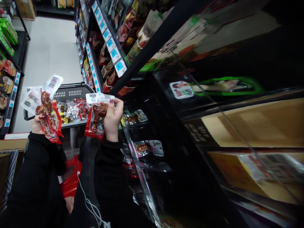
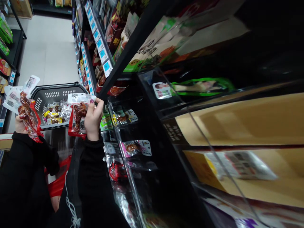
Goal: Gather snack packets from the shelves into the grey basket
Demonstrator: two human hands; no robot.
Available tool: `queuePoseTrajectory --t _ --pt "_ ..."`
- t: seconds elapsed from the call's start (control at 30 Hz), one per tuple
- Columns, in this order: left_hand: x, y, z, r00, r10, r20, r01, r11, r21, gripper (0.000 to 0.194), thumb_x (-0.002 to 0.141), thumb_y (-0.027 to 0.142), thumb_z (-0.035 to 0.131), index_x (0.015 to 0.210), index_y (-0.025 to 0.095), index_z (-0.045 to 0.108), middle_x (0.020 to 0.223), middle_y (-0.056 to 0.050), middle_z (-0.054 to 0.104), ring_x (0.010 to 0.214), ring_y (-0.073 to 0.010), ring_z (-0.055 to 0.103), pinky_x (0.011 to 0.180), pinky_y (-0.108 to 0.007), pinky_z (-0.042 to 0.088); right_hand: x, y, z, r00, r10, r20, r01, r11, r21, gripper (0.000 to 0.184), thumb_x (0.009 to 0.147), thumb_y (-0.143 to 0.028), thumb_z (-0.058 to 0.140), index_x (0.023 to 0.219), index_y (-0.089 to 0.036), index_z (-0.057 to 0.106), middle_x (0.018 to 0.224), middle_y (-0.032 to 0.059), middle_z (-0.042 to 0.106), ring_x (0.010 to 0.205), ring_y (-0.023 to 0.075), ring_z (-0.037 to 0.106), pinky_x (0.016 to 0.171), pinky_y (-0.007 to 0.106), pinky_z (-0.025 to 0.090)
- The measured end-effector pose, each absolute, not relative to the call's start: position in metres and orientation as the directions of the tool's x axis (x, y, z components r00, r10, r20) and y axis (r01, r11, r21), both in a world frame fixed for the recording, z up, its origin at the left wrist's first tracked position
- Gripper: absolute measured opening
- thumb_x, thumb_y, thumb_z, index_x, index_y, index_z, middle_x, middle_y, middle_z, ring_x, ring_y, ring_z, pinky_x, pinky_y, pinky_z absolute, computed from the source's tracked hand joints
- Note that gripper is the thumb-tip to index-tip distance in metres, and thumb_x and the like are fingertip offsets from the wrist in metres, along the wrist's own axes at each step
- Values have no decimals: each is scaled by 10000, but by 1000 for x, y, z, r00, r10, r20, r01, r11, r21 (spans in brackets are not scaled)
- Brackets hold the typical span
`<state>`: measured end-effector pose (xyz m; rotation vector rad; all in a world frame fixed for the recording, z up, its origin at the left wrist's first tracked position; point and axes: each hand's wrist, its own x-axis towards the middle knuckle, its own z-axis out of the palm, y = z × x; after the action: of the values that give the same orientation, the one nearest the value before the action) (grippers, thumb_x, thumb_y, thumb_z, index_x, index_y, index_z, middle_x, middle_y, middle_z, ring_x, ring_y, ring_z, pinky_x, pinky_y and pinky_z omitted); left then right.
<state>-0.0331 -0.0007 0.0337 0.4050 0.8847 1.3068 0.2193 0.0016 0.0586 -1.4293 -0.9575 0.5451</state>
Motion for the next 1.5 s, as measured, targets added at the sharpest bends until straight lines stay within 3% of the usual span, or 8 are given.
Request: queuePoseTrajectory --t 0.3,0.5,0.6,0.67,0.83,1.03,1.3,1.5 --pt "-30 -1 35 -24 956 -294 -674 201 710 424 454 124 563 872 192 590 810 -36 725 1048 -309 618 838 -385 552 228 23 31 447 868 213 441 -6 -898 204 877 -374 442 934 -187 503 762 29 592 737 175 564 711 269 404" --pt "-27 -2 38 51 937 -347 -688 284 667 333 471 114 565 797 163 611 775 -48 728 998 -333 638 840 -442 551 225 66 10 626 772 109 580 -367 -728 287 883 -352 460 1031 -113 517 990 181 619 965 288 577 848 414 406" --pt "-26 -2 37 62 935 -350 -678 297 673 313 450 80 583 751 156 615 816 -60 732 970 -338 650 819 -449 559 223 60 6 529 848 -16 466 -306 -830 255 871 -368 467 896 -129 554 929 149 641 894 243 607 833 385 440" --pt "-25 -2 35 75 931 -357 -655 316 686 321 448 57 615 756 148 629 781 -61 730 925 -336 667 797 -448 568 218 47 9 276 956 -101 253 -174 -952 341 853 -472 469 905 -148 561 866 100 652 771 192 618 748 334 479" --pt "-15 -2 29 130 934 -333 -558 347 754 338 472 63 702 801 131 661 696 -47 718 789 -306 697 739 -423 585 187 15 31 -250 968 -17 -232 -77 -970 613 662 -687 604 1038 -204 571 956 53 668 771 157 637 701 279 522" --pt "3 -5 32 135 932 -335 -493 357 794 376 461 83 757 826 106 673 754 -73 726 769 -284 698 765 -398 574 159 8 38 -61 998 17 -208 4 -978 422 701 -508 684 937 -159 658 975 69 695 945 212 638 914 350 481" --pt "-14 -1 35 118 930 -349 -573 351 741 300 527 119 664 827 128 653 907 -89 724 894 -312 681 781 -430 573 184 4 44 44 999 9 -507 30 -862 370 675 -485 720 924 -219 659 948 13 702 885 171 657 851 308 521" --pt "-19 1 35 104 934 -342 -593 334 732 342 545 94 650 884 146 652 972 -81 720 899 -306 682 764 -428 581 189 -6 59 -21 1000 20 -483 8 -876 409 695 -548 683 945 -226 651 926 27 705 868 198 665 846 357 539"
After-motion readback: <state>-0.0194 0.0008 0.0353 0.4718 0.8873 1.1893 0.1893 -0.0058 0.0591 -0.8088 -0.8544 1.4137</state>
